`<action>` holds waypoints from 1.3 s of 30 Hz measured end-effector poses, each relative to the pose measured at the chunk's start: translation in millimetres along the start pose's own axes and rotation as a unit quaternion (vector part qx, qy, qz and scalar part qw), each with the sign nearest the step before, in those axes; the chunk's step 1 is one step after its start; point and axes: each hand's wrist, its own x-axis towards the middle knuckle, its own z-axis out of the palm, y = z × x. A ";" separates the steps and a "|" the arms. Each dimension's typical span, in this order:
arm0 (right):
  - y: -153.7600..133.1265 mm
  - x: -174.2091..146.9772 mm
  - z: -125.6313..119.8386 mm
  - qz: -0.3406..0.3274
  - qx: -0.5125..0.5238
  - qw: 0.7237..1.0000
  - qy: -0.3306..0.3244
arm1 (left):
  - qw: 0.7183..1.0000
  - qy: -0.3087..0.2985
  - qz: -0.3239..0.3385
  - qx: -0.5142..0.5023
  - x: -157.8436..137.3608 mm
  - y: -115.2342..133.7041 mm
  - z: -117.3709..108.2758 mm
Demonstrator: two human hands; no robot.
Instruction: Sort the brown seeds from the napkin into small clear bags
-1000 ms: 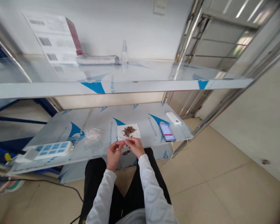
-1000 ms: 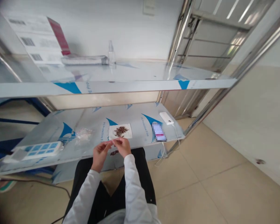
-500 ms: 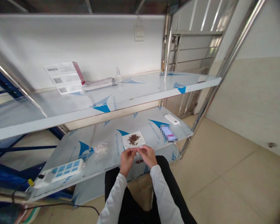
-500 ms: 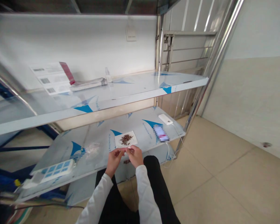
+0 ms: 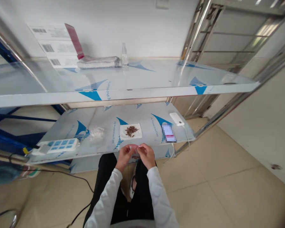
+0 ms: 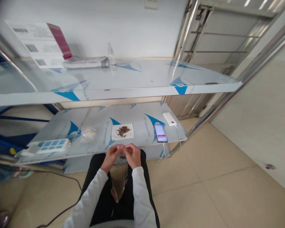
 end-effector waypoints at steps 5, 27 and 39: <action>5.8 -6.3 -6.4 0.012 -0.008 0.998 -0.054 | 0.999 0.039 -0.010 -0.023 -12.9 3.2 0.7; 16.6 -10.1 17.0 0.097 0.045 0.993 -0.052 | 0.996 0.092 -0.009 0.006 -17.0 -27.2 -38.2; 41.8 105.4 -21.6 0.162 0.065 0.985 0.010 | 0.973 0.158 -0.055 0.157 24.2 -44.0 -83.6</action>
